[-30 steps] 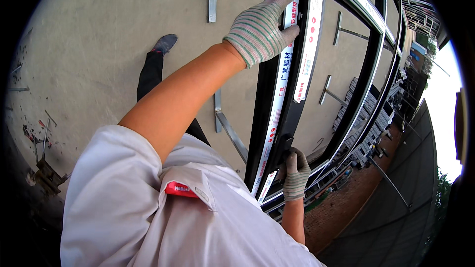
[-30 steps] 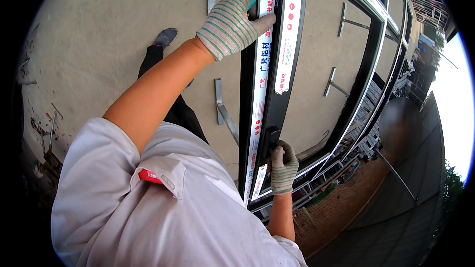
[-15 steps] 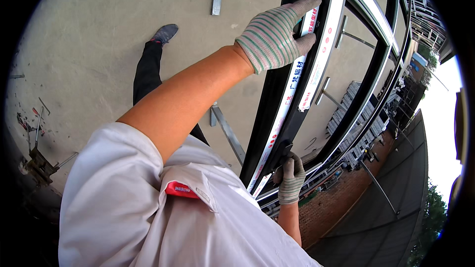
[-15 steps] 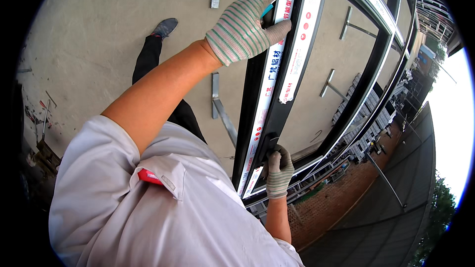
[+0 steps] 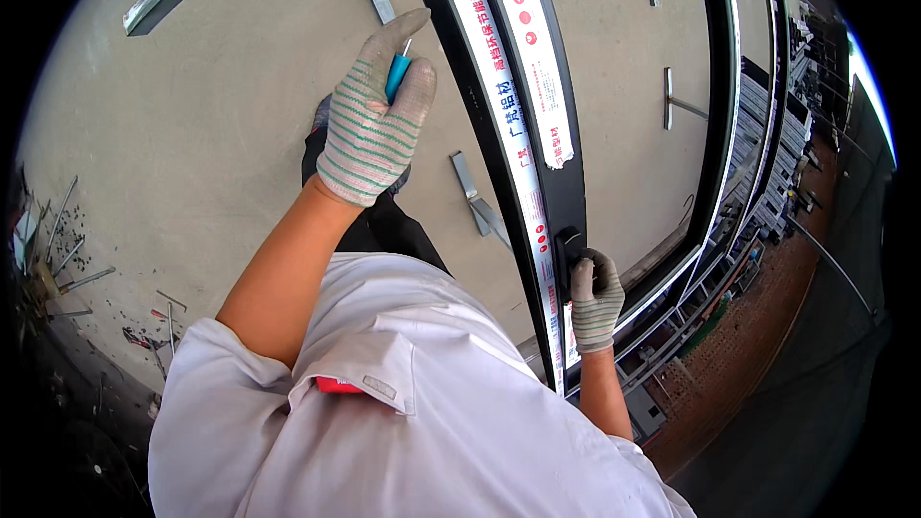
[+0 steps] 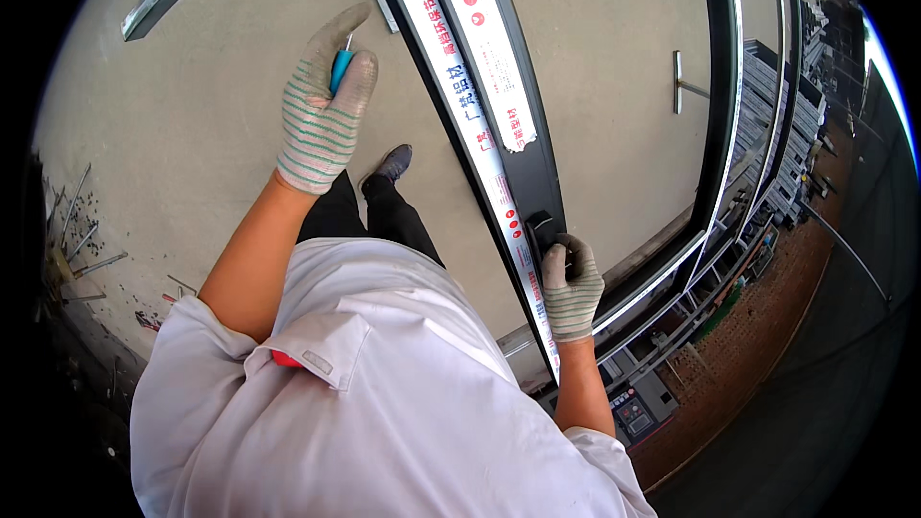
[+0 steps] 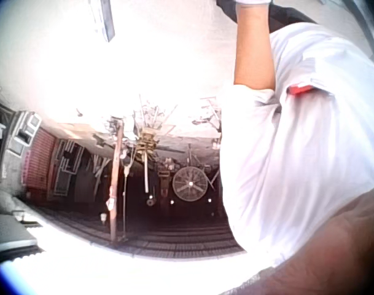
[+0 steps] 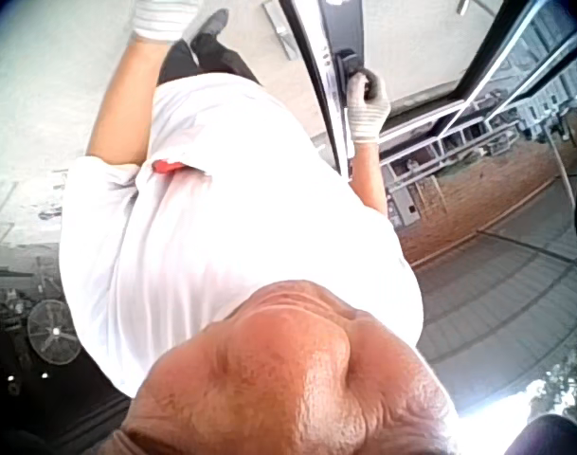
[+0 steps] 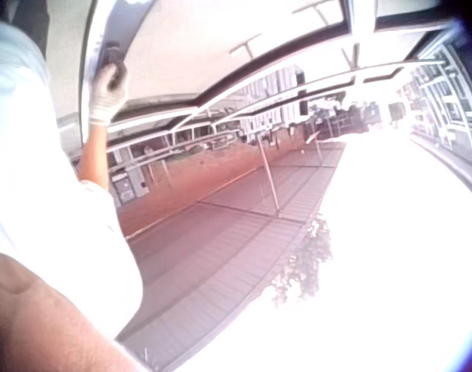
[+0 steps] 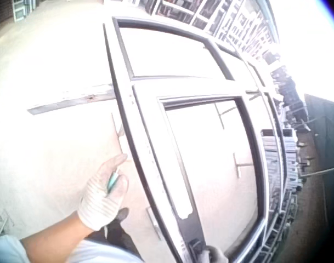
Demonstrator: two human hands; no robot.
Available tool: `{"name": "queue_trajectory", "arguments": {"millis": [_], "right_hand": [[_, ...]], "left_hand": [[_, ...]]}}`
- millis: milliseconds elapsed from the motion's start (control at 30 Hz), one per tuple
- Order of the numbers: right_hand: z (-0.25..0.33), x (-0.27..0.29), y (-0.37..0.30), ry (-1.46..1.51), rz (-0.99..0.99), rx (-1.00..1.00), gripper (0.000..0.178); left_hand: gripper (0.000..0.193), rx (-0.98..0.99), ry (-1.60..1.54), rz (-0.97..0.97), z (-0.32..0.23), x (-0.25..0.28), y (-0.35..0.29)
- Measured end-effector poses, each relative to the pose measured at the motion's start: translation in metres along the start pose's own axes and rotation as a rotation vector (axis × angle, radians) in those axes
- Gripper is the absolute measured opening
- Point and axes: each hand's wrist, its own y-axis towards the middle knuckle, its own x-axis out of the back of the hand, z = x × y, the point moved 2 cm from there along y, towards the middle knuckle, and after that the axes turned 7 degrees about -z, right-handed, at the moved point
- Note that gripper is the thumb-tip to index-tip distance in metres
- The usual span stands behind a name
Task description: The person assembles a window frame by inserting metal corner connectors into the frame joints and tapping them into place with a small hammer. The person repeatedly lifts and repositions the frame to access different corners, then walks to a nearby stack of materials to retrieve additional connectors before returning to continue assembly.
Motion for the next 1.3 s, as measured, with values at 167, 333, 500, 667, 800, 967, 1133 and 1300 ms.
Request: {"name": "queue_trajectory", "arguments": {"millis": [167,333,500,667,800,967,1133,1300], "right_hand": [[0.005,-0.003,-0.016,-0.069,-0.212,0.229,0.028],[0.005,0.007,-0.050,-0.221,-0.647,0.255,0.041],[-0.065,0.019,-0.110,-0.153,-0.973,-0.055,0.041],[-0.149,-0.003,-0.151,-0.141,-1.068,-0.494,0.042],[-0.193,-0.017,-0.153,0.005,-1.146,-0.702,0.050],[-0.220,-0.022,-0.143,0.011,-1.259,-0.710,0.055],[-0.223,-0.024,-0.144,0.191,-1.312,-0.709,0.053],[-0.224,-0.026,-0.142,0.256,-1.406,-0.788,0.046]], "left_hand": [[0.039,0.116,0.287,0.359,-0.046,-0.002,-0.016],[0.042,-0.082,0.235,0.827,-0.095,-0.060,-0.004],[0.037,-0.344,0.472,1.184,-0.136,-0.140,-0.007],[0.027,-0.425,0.919,1.381,-0.172,-0.205,-0.073],[0.032,-0.711,1.054,1.492,-0.143,-0.238,-0.122],[0.036,-0.870,1.248,1.724,-0.112,-0.258,-0.152],[0.027,-0.866,1.201,1.766,-0.099,-0.265,-0.166],[0.023,-0.761,1.208,1.882,-0.079,-0.276,-0.164]]}}
